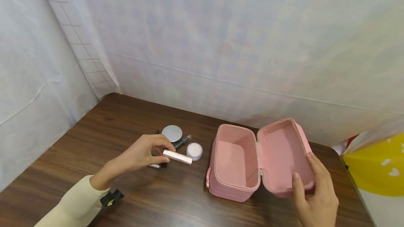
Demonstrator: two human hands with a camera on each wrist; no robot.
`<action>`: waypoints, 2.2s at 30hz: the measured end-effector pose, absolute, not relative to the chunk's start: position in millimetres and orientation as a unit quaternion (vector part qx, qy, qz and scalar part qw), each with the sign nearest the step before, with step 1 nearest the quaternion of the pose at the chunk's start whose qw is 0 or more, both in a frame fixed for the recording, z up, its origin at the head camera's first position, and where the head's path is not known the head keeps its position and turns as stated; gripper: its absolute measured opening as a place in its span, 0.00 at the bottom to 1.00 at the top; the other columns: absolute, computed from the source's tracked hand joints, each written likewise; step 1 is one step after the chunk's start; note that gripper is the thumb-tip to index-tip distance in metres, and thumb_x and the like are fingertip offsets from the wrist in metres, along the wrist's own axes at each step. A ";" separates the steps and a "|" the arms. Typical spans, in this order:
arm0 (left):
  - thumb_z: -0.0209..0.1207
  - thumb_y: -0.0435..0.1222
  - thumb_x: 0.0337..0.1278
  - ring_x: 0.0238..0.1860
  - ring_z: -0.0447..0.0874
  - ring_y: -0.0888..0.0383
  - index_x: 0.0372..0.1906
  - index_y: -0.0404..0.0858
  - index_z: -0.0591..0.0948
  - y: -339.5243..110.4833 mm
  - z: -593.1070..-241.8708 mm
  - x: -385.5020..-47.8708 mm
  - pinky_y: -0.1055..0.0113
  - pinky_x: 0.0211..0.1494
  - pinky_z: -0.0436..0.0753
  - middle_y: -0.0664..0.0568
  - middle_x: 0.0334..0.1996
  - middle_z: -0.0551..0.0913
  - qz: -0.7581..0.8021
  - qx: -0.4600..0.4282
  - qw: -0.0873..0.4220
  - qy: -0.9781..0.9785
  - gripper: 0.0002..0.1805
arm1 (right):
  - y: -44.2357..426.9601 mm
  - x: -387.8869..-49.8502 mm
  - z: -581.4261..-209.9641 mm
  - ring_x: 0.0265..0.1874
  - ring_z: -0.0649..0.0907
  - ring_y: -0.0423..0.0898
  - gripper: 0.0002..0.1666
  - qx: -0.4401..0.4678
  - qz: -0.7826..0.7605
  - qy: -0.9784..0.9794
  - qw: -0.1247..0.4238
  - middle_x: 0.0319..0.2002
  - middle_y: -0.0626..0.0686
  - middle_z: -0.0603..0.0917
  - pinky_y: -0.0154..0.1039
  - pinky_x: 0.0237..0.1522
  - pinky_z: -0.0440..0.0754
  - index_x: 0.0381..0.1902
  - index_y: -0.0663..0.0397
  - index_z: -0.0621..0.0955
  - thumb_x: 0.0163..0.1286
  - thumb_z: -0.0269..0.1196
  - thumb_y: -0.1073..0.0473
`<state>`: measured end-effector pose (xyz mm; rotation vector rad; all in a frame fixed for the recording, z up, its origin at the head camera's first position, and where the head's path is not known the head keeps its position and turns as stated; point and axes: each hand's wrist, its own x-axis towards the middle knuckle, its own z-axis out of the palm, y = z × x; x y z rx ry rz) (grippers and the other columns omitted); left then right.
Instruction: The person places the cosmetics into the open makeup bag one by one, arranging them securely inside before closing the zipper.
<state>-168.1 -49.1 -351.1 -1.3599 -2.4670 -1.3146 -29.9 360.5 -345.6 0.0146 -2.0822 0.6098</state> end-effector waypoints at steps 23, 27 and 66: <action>0.68 0.25 0.47 0.37 0.83 0.57 0.42 0.31 0.83 20.2 -347.8 -178.1 0.68 0.38 0.83 0.45 0.39 0.82 -0.599 -0.327 -0.007 -0.731 0.14 | 360.5 -29.5 -348.8 0.59 0.71 0.32 0.28 0.010 0.253 -0.845 0.470 0.59 0.56 0.77 0.20 0.56 0.63 0.60 0.58 0.77 0.61 0.64 0.60; 0.69 0.25 0.45 0.36 0.83 0.56 0.41 0.30 0.84 28.7 -347.6 -178.7 0.70 0.38 0.82 0.45 0.37 0.82 -0.593 -0.326 0.017 -0.736 0.14 | 361.2 -31.8 -349.6 0.59 0.72 0.32 0.27 0.015 0.251 -0.843 0.474 0.59 0.57 0.77 0.20 0.56 0.63 0.60 0.59 0.77 0.61 0.64 0.60; 0.69 0.25 0.45 0.33 0.83 0.65 0.40 0.34 0.85 117.8 -349.8 -203.2 0.80 0.33 0.78 0.50 0.31 0.83 -0.571 -0.273 0.032 -0.773 0.13 | 361.3 -33.7 -348.5 0.60 0.71 0.33 0.28 0.019 0.246 -0.846 0.473 0.59 0.57 0.77 0.21 0.59 0.62 0.60 0.59 0.77 0.62 0.63 0.58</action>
